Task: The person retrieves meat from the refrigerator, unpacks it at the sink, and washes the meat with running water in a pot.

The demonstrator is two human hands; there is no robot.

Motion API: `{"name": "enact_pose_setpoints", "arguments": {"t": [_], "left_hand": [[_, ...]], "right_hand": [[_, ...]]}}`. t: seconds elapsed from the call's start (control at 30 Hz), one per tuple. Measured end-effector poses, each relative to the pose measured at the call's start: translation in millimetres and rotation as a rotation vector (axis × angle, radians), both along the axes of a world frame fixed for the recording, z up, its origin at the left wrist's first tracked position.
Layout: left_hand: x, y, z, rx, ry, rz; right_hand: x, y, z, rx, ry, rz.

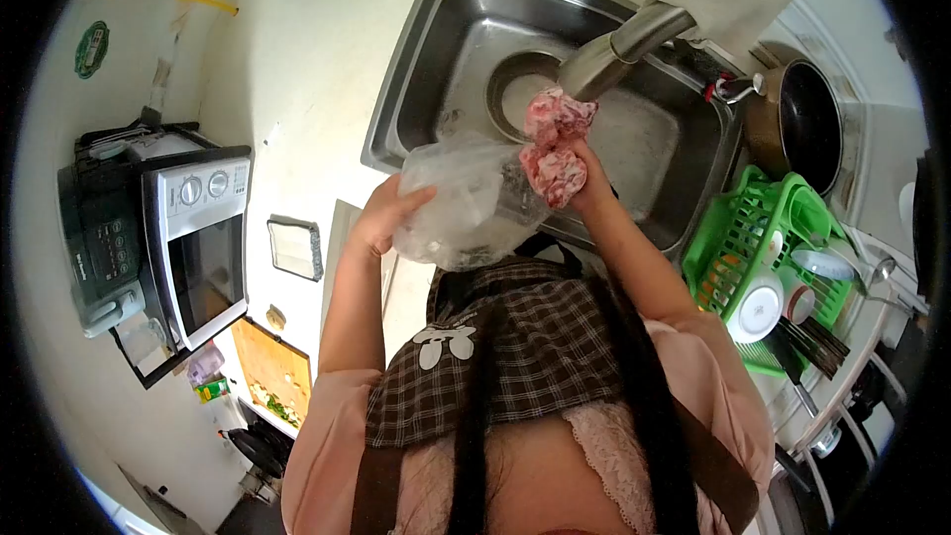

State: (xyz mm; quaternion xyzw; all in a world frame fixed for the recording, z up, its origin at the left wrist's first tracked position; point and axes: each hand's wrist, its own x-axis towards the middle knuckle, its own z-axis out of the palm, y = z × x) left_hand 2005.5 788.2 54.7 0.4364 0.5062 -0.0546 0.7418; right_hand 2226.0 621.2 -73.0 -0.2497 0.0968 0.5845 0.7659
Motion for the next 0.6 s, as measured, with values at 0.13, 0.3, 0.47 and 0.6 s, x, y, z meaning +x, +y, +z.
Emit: {"name": "enact_pose_setpoints", "arguments": {"t": [0.13, 0.3, 0.47, 0.6], "left_hand": [[-1.9, -4.7, 3.8, 0.257, 0.051, 0.018], [-9.6, 4.7, 9.5, 0.274, -0.083, 0.468], [-11.1, 3.5, 10.3, 0.267, -0.062, 0.554], [-20.6, 3.2, 9.1, 0.273, -0.108, 0.652]], "right_hand": [[16.7, -3.6, -1.9, -0.121, -0.011, -0.024], [47.5, 20.2, -27.7, -0.635, -0.863, 0.146], [45.5, 70.9, -28.0, -0.766, -1.586, 0.17], [42.2, 90.7, -67.7, -1.05, -1.426, 0.302]]}}
